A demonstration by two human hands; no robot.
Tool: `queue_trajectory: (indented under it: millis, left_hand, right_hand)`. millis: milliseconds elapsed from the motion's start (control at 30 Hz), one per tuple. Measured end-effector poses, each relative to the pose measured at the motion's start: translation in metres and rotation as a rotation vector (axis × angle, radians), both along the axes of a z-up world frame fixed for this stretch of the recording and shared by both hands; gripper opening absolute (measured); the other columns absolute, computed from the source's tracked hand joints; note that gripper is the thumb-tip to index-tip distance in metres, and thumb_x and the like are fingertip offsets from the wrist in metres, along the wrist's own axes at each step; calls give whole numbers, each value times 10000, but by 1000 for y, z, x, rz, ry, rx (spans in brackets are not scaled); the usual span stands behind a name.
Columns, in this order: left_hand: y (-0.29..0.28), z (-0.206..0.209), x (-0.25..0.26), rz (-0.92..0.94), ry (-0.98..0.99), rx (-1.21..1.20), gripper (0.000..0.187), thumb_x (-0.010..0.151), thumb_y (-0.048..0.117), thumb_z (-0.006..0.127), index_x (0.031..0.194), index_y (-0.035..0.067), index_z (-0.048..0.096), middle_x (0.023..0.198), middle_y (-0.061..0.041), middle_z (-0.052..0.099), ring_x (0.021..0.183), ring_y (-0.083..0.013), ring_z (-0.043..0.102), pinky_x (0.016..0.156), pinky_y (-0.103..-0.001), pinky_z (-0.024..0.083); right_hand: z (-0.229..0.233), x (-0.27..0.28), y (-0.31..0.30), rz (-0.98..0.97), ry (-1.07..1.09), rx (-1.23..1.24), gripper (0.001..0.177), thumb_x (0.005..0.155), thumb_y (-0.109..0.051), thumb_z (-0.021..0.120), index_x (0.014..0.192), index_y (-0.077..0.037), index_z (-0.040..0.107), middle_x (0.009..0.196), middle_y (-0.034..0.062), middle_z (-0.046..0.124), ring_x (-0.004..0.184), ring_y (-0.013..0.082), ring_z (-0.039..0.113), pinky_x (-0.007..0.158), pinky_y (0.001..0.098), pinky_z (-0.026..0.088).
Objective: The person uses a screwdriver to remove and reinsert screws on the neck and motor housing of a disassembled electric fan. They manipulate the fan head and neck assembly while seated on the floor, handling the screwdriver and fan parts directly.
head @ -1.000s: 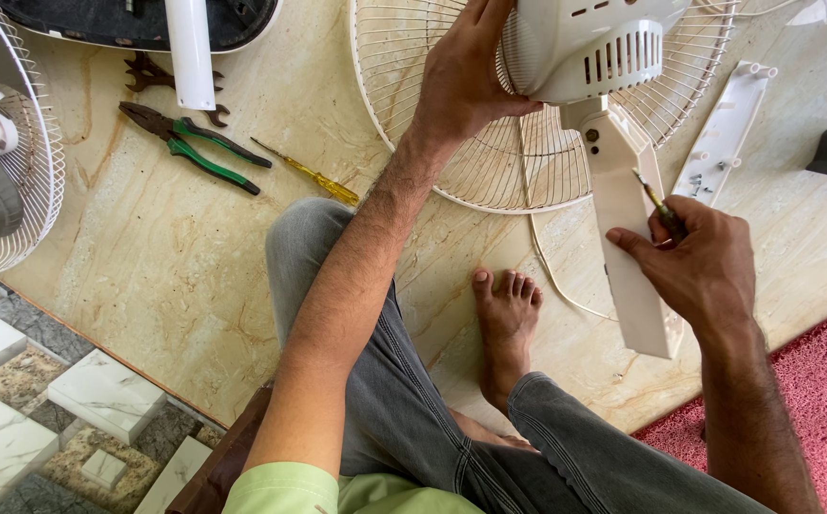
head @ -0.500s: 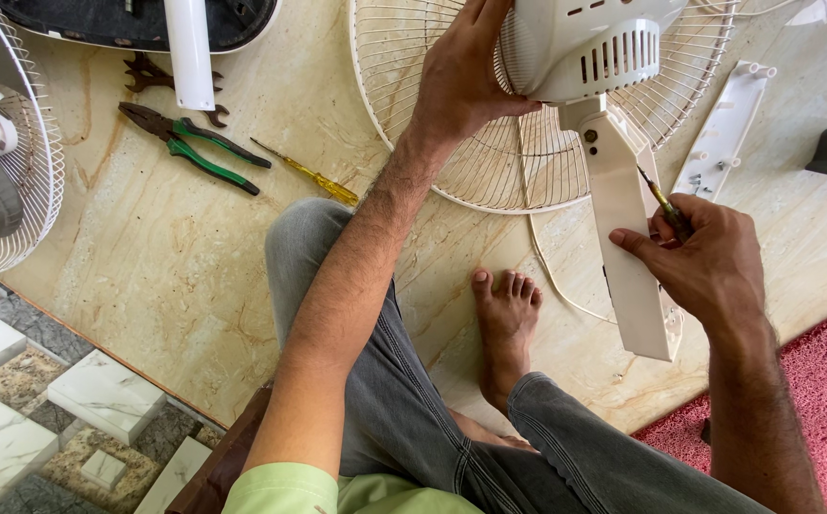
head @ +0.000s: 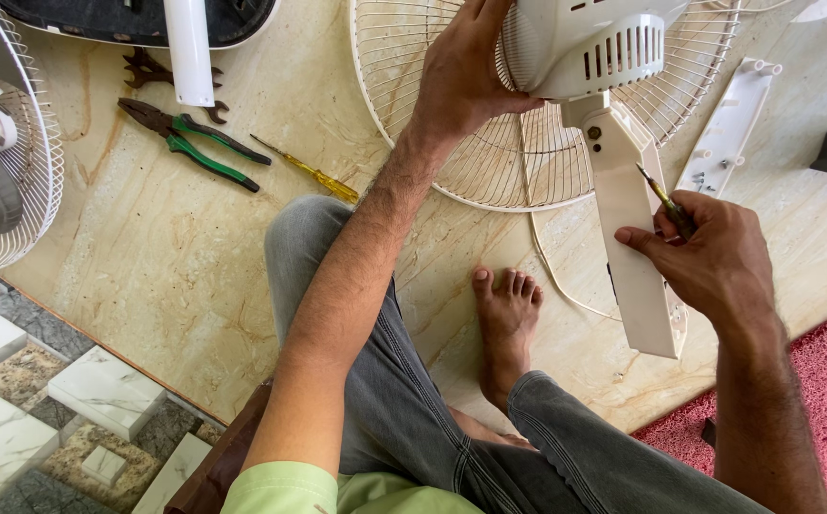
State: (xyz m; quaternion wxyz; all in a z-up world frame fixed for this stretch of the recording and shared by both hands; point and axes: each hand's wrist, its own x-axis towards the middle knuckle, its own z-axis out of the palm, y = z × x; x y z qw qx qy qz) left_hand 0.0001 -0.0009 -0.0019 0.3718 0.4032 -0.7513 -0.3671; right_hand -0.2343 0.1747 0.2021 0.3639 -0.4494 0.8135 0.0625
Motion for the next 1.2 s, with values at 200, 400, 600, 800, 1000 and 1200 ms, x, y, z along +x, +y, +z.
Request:
queue_trajectory:
  millis: [200,400,600,800,1000,1200]
  left_hand:
    - [0,2,-2,19,2,-13,1324,531,443,1130,1541,126,335,1411,-121,594,1267,-315,653,1067,-510,587]
    - [1,5,-2,13,14,15,1317,542,418,1127,1555,133,334,1445,-119,585,1283,-311,650,1070,-498,603]
    - [-1,9,-2,19,9,-13,1388,520,426,1132,1574,139,276,1494,-131,534,1310,-318,628,1090,-503,580]
    - [-2,13,-2,-14,27,67,1457,539,373,1131,1632,204,182,1615,-100,423,1422,-323,558,1154,-519,562]
    - [1,23,-3,-22,47,163,1520,521,315,1120,1644,222,100,1683,-70,306,1515,-346,420,1182,-582,484]
    - [8,34,-5,9,-12,80,1492,555,270,1093,1657,272,88,1718,8,214,1571,-307,331,1241,-544,471]
  right_hand:
    - [4,1,-3,-21,18,44,317,843,-305,876,783,-86,655,658,36,670,557,143,624,508,350,543]
    - [8,6,-4,-7,37,45,350,842,-318,887,790,-62,655,653,53,652,555,153,592,503,350,521]
    - [4,6,-4,13,33,34,369,839,-321,891,777,-69,628,633,60,624,535,164,556,490,346,488]
    - [-1,3,-5,-3,0,43,364,840,-362,858,778,-87,627,617,39,605,515,154,529,490,358,472]
    - [-3,11,0,-72,-36,56,381,861,-376,838,752,-96,605,599,39,602,511,151,525,490,337,452]
    - [-9,23,8,-59,-179,-35,397,862,-365,811,698,-115,550,567,-2,526,493,118,451,469,315,397]
